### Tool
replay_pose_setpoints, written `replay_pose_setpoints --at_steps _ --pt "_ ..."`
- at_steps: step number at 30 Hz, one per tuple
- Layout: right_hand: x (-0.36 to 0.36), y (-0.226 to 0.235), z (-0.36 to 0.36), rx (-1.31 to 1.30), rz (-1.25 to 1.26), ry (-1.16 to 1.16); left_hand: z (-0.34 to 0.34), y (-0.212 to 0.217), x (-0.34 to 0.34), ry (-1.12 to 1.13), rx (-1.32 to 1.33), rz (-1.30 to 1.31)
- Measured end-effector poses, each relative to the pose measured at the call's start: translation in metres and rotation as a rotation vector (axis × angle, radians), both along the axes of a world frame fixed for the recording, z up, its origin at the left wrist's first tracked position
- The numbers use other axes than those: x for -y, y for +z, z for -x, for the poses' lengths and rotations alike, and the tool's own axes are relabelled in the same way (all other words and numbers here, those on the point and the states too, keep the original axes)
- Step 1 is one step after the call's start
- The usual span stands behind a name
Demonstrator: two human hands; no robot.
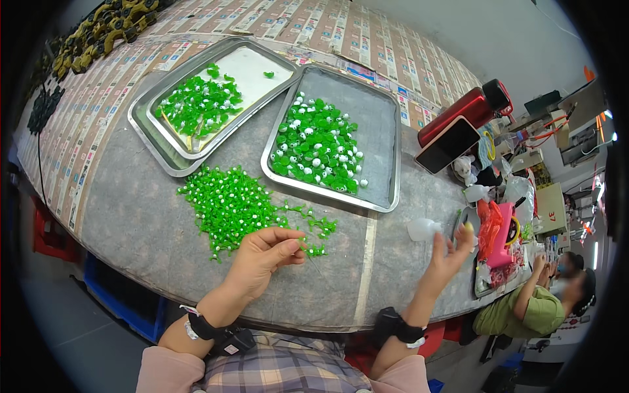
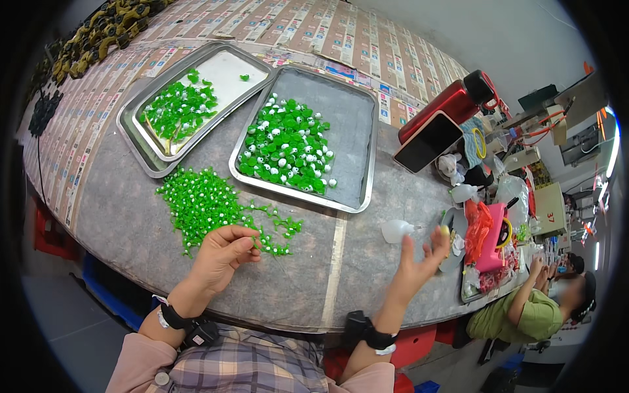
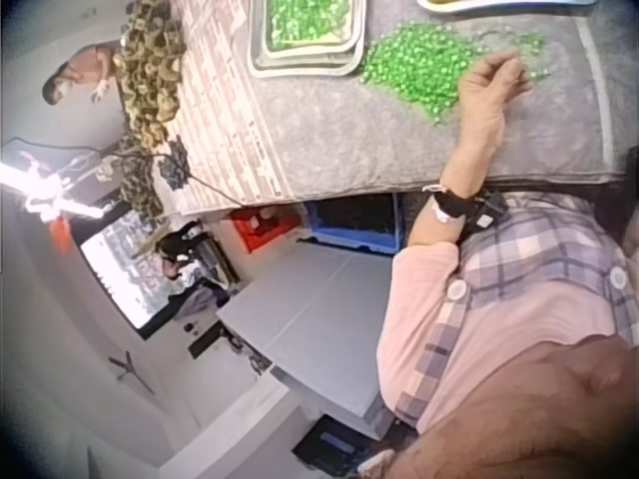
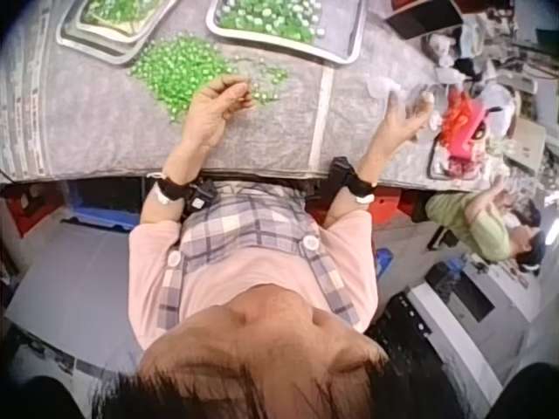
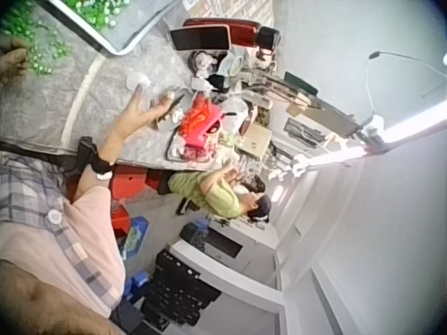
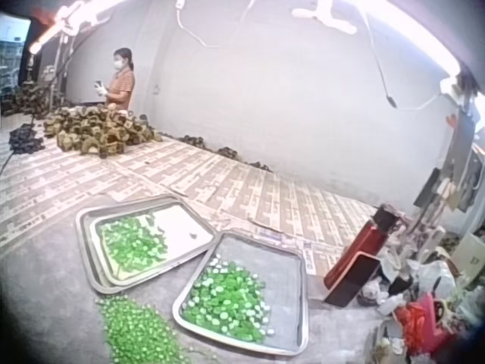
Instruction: The person repeatedly picks up small green plastic components and white spherical beads from a table. They apply a small amount of liquid from a squeeze bottle to the green part and then attach the white bead to it. The assembled units are placed into a metal tray. The process is repeated continuously throughout the clip.
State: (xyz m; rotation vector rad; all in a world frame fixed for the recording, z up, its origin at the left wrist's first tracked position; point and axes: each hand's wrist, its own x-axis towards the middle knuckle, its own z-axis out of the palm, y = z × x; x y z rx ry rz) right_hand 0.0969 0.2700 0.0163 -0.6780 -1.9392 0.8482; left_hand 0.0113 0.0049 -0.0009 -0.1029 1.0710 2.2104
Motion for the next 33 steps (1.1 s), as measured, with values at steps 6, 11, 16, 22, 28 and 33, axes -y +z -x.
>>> replay_pose_setpoints --at_steps 6,11,16,22,28,33 --pt "-0.039 -0.036 -0.002 0.312 0.273 0.301 -0.002 -0.003 -0.002 -0.061 -0.012 0.012" --pt "0.037 0.034 0.009 -0.087 0.386 0.473 -0.001 -0.007 0.004 -0.070 0.028 -0.061" --pt "0.078 0.060 0.021 -0.308 0.208 0.335 0.001 -0.004 0.005 -0.075 0.067 -0.109" --pt "0.113 0.052 0.039 -0.392 0.281 0.428 0.001 -0.005 0.005 -0.089 0.079 -0.148" --pt "0.119 0.034 0.043 -0.369 0.083 0.575 0.001 -0.003 0.005 -0.093 0.091 -0.150" --pt "0.119 0.034 0.047 -0.363 0.072 0.644 0.001 -0.003 0.005 -0.103 0.091 -0.149"
